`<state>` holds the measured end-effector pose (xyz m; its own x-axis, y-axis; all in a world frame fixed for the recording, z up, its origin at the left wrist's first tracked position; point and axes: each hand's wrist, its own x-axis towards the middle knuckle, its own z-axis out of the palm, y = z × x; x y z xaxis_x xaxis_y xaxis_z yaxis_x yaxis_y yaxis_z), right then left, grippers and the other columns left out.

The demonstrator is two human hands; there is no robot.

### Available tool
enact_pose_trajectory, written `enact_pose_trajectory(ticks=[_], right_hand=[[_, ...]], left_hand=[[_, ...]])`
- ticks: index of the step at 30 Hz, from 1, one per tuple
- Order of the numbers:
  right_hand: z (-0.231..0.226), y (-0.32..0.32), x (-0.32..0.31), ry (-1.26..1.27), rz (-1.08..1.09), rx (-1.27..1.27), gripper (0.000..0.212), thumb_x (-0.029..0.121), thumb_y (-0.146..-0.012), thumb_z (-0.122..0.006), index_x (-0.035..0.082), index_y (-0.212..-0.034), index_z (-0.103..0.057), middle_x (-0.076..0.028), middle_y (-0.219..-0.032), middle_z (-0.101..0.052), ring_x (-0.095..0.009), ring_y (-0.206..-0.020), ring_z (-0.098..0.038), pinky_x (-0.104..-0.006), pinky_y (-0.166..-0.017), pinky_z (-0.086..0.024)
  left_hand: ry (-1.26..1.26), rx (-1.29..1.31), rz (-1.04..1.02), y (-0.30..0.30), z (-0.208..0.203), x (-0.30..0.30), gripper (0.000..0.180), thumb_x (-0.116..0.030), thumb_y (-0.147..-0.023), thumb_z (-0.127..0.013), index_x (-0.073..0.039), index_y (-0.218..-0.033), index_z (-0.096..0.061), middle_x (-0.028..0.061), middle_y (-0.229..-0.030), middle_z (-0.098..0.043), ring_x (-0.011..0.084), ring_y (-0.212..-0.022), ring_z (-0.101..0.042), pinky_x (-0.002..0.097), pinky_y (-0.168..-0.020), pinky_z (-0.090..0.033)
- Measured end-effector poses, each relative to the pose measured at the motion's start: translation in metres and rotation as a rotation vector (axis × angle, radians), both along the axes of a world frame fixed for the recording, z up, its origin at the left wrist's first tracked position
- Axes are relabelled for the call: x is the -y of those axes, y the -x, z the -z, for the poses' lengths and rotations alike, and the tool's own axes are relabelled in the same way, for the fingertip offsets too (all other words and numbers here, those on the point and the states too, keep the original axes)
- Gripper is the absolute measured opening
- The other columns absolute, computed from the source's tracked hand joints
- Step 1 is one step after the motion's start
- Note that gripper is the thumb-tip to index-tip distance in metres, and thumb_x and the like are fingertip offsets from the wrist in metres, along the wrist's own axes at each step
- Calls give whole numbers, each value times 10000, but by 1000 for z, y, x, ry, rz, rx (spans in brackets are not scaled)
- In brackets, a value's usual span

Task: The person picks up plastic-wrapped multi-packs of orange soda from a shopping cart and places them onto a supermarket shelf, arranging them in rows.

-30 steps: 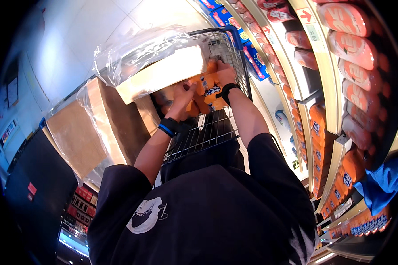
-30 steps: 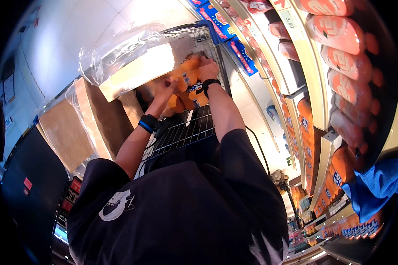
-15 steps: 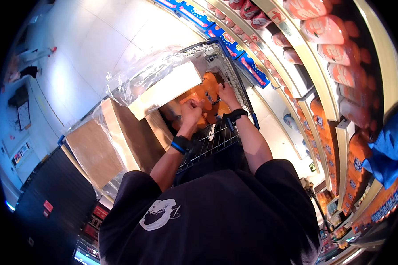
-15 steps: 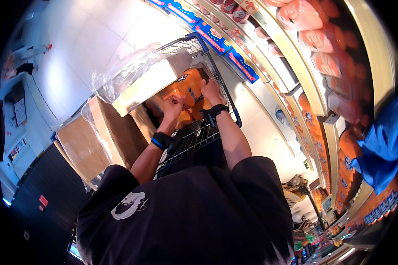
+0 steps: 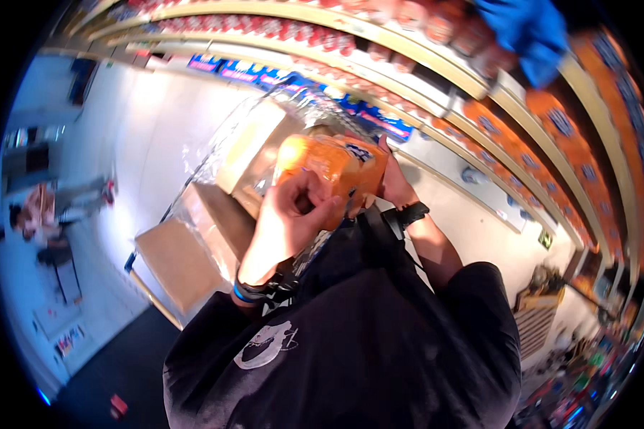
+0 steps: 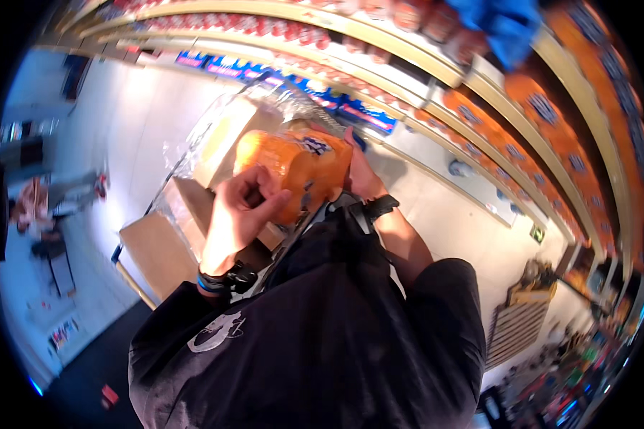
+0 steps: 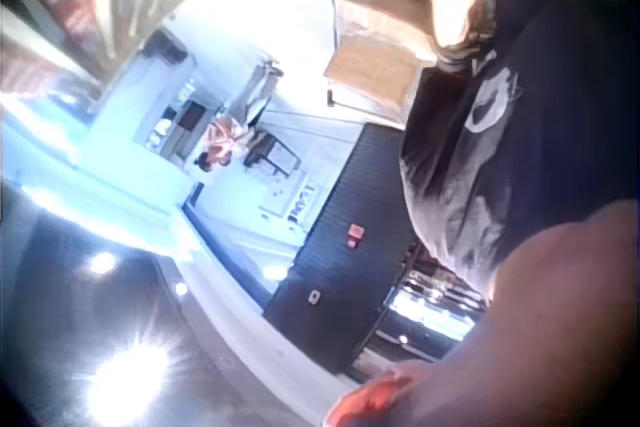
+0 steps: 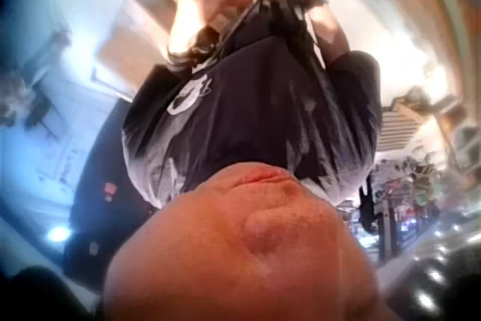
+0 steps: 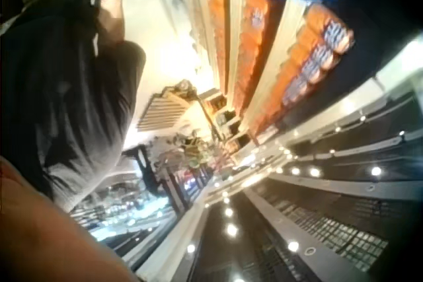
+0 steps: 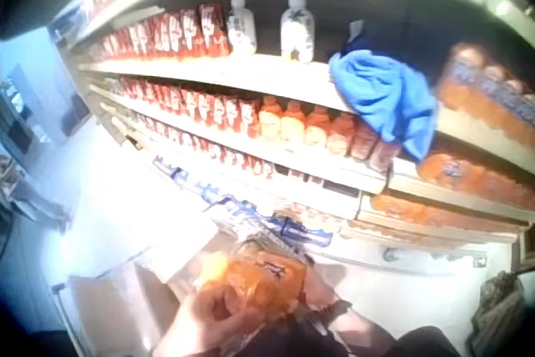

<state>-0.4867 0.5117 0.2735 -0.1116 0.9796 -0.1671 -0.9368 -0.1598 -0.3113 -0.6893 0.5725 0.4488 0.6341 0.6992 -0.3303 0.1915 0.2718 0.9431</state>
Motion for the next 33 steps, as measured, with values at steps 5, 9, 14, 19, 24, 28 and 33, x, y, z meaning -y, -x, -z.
enact_pose_trajectory(ticks=[5, 9, 14, 19, 24, 28, 33], right_hand=[[-81, 6, 128, -181, 385, 349, 981, 779, -894, -374, 103, -1582, -193, -119, -1605, -283, -299, -1464, -305, -468, -1192, -282], [-113, 29, 238, -79, 673, 809, 1033, 497, -855, -688, 106, -1597, -85, -127, -1604, -236, -276, -1478, -264, -458, -1208, -235], [-119, 88, 331, 120, 1035, 551, 769, 329, -949, -518, 91, -1585, -158, -160, -1561, -341, -311, -1434, -370, -477, -1175, -327], [-107, 107, 407, 176, 1196, 501, 737, 321, -939, -547, 113, -1568, -222, -160, -1524, -380, -317, -1399, -410, -472, -1164, -349], [-88, 89, 477, 255, 1197, 511, 730, 258, -915, -591, 92, -1535, -243, -154, -1461, -416, -295, -1367, -427, -429, -1148, -369], [-70, 58, 538, 478, 1076, 555, 706, 290, -947, -597, 79, -1524, -249, -126, -1437, -420, -242, -1348, -421, -361, -1138, -348], [-49, 16, 619, 553, 936, 722, 673, 365, -992, -586, 72, -1498, -253, -113, -1410, -428, -205, -1316, -426, -339, -1113, -362]], left_hand=[[-115, 170, 224, 4, -43, 34, 180, 42, -853, -701, -56, -800, -560, -2, -769, -590, 39, -706, -530, 176, -641, -383], [-34, 307, 311, -12, -41, 76, 95, -60, -901, -694, -38, -866, -609, 19, -843, -678, 47, -723, -597, 192, -660, -449], [-490, 271, 583, -44, -18, 149, 69, -64, -912, -666, -34, -952, -620, -36, -808, -616, 38, -745, -557, 187, -685, -427], [-636, 368, 687, -73, 21, 214, 281, -126, -855, -654, -45, -1091, -526, 219, -1301, -451, 353, -1315, -438, 416, -1071, -365], [-166, 197, 899, -87, 62, 269, 352, -219, -1003, -499, -100, -1233, -261, 114, -1182, -406, 204, -1172, -401, 351, -1062, -312], [69, 92, 800, -113, 81, 328, 350, -346, -1031, -500, -136, -1192, -272, 93, -1112, -421, 173, -1090, -418, 318, -998, -339], [331, 18, 738, -159, 94, 401, 521, -444, -1000, -567, -132, -1290, -266, 177, -1293, -471, 249, -1224, -495, 350, -992, -448]])
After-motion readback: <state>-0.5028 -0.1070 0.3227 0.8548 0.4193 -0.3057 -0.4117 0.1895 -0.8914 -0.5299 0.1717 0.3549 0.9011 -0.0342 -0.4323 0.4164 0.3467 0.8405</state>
